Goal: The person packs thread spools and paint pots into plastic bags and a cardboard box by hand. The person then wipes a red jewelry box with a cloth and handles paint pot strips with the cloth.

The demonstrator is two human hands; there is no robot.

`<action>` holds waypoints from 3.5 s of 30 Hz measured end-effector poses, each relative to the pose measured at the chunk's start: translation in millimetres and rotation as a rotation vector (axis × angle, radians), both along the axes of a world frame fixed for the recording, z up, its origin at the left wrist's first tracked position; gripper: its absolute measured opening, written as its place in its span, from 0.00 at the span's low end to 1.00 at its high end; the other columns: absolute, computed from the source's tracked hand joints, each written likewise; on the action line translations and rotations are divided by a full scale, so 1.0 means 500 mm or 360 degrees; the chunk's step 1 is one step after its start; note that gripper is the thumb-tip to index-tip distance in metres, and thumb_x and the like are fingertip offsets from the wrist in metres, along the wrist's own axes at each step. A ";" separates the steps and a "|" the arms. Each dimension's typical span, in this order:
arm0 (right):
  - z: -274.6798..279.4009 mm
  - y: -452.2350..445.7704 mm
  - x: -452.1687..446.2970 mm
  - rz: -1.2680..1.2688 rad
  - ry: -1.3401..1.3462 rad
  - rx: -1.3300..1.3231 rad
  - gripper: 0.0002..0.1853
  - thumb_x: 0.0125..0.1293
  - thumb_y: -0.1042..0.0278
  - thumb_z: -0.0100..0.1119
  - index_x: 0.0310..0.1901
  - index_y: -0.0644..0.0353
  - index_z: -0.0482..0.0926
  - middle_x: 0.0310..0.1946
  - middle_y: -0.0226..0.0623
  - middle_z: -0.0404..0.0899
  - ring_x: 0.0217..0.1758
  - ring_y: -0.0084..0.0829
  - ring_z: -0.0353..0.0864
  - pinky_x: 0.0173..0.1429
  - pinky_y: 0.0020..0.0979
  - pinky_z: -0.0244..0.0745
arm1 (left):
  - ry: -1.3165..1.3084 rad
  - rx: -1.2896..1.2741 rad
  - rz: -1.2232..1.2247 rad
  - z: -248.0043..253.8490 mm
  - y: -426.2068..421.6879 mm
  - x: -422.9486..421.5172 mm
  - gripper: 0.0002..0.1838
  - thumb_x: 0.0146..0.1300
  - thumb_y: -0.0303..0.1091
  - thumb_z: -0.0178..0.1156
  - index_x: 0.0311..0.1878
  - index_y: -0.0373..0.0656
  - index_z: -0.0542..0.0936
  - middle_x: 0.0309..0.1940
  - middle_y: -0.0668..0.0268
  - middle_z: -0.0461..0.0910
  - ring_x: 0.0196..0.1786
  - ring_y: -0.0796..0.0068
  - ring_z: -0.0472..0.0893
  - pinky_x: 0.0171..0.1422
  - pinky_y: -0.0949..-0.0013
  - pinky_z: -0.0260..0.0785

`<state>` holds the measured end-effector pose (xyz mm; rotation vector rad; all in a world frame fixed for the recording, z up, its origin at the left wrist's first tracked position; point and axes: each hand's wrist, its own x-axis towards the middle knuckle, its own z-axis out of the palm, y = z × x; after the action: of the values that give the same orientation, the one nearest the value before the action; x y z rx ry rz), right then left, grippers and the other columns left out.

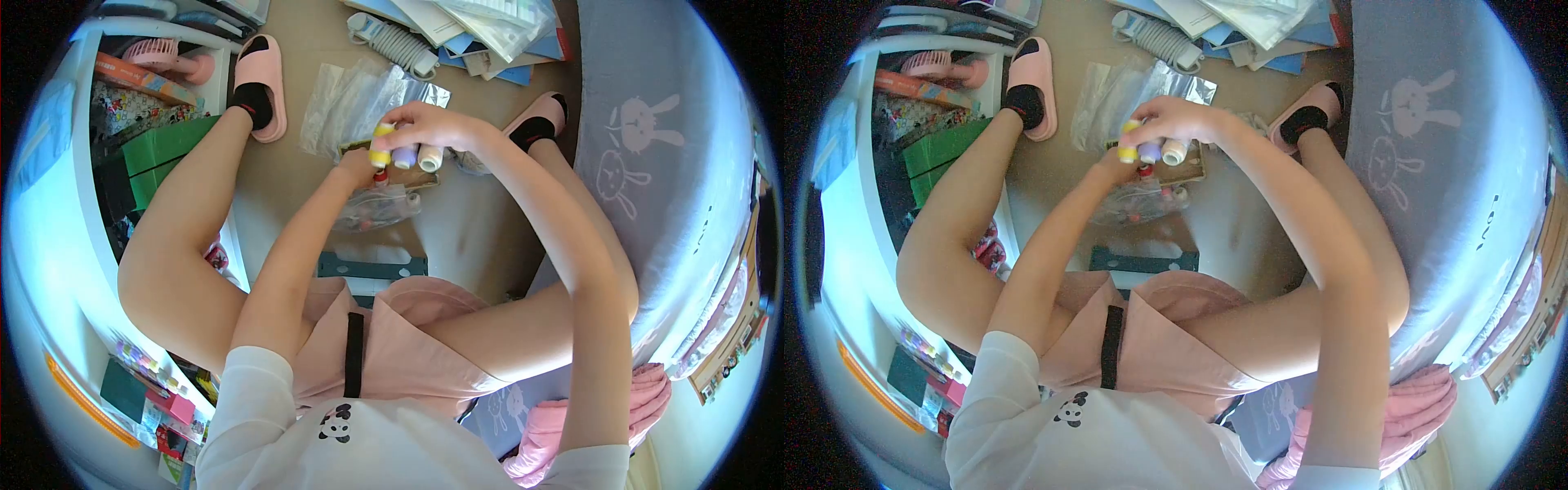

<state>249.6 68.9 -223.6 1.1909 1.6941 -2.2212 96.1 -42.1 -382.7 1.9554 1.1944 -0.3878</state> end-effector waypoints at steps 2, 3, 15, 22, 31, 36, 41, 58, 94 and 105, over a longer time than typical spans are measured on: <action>0.021 -0.009 -0.009 0.0349 0.0148 -0.0047 0.23 0.46 0.50 0.61 0.37 0.61 0.76 0.31 0.31 0.75 0.34 0.20 0.71 0.38 0.21 0.66 | -0.0444 -0.0199 0.0299 -0.179 -0.034 -0.031 0.20 0.41 0.36 0.62 0.41 0.49 0.74 0.39 0.61 0.76 0.42 0.62 0.76 0.45 0.63 0.68; 0.024 -0.023 -0.013 0.0347 0.0160 -0.0110 0.23 0.45 0.50 0.63 0.36 0.61 0.76 0.30 0.31 0.75 0.33 0.20 0.71 0.37 0.21 0.66 | -0.0663 -0.0295 0.0455 -0.190 -0.037 -0.037 0.19 0.42 0.38 0.61 0.41 0.49 0.74 0.38 0.60 0.77 0.42 0.62 0.76 0.45 0.62 0.68; -0.064 -0.118 -0.021 0.0721 0.0128 -0.0114 0.24 0.45 0.49 0.63 0.37 0.61 0.76 0.32 0.32 0.74 0.36 0.23 0.71 0.40 0.23 0.65 | -0.0421 -0.0643 0.0249 0.033 0.008 -0.019 0.16 0.42 0.35 0.61 0.38 0.47 0.78 0.35 0.59 0.78 0.38 0.63 0.77 0.43 0.66 0.67; -0.061 -0.105 0.006 0.0642 0.0046 -0.0170 0.24 0.46 0.51 0.63 0.40 0.61 0.74 0.35 0.33 0.74 0.37 0.24 0.71 0.42 0.23 0.65 | -0.0196 -0.0503 0.0150 0.012 -0.019 -0.005 0.18 0.41 0.30 0.61 0.41 0.51 0.78 0.37 0.61 0.77 0.40 0.63 0.76 0.45 0.66 0.67; -0.060 -0.075 0.021 0.0483 -0.0027 -0.0014 0.25 0.44 0.51 0.64 0.40 0.62 0.75 0.35 0.34 0.75 0.38 0.24 0.72 0.43 0.24 0.66 | -0.0143 -0.0416 0.0184 0.042 -0.041 -0.007 0.17 0.44 0.28 0.56 0.41 0.52 0.77 0.37 0.60 0.77 0.42 0.62 0.76 0.46 0.65 0.67; -0.055 -0.057 0.038 0.0369 -0.0116 0.0044 0.26 0.44 0.51 0.64 0.42 0.62 0.74 0.36 0.34 0.75 0.39 0.24 0.72 0.44 0.23 0.66 | -0.0386 -0.0465 0.0405 0.049 -0.040 -0.006 0.12 0.48 0.32 0.54 0.37 0.43 0.77 0.35 0.55 0.77 0.39 0.56 0.76 0.43 0.63 0.65; -0.053 -0.043 0.037 0.0355 -0.0129 -0.0070 0.26 0.45 0.51 0.64 0.42 0.61 0.74 0.36 0.34 0.74 0.39 0.24 0.72 0.44 0.24 0.66 | -0.0471 -0.0568 0.0473 0.027 -0.014 -0.003 0.12 0.47 0.32 0.55 0.38 0.45 0.77 0.35 0.56 0.77 0.39 0.58 0.76 0.43 0.63 0.66; -0.078 -0.051 0.038 0.0357 -0.0097 0.0182 0.22 0.47 0.52 0.62 0.39 0.59 0.75 0.33 0.31 0.75 0.37 0.21 0.71 0.42 0.23 0.66 | -0.0219 -0.0459 0.0365 0.002 -0.049 0.002 0.15 0.44 0.30 0.58 0.39 0.51 0.78 0.34 0.59 0.77 0.39 0.62 0.77 0.43 0.65 0.67; -0.141 -0.027 0.046 0.0419 -0.0285 0.1244 0.23 0.49 0.56 0.61 0.44 0.61 0.71 0.46 0.37 0.66 0.37 0.32 0.75 0.40 0.29 0.71 | -0.1161 -0.1091 0.1642 0.173 0.194 -0.118 0.19 0.51 0.41 0.60 0.45 0.45 0.73 0.40 0.71 0.73 0.43 0.83 0.72 0.47 0.78 0.67; -0.165 -0.034 0.037 0.0277 -0.0381 0.1252 0.23 0.49 0.54 0.60 0.44 0.59 0.72 0.47 0.37 0.65 0.36 0.31 0.75 0.41 0.30 0.70 | -0.0958 -0.0983 0.1451 0.198 0.210 -0.122 0.22 0.48 0.44 0.62 0.46 0.44 0.73 0.40 0.72 0.73 0.43 0.82 0.71 0.48 0.77 0.65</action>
<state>267.9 52.0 -306.0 1.2846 2.5198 -1.2505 35.4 62.7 -283.8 0.7717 1.2156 0.2779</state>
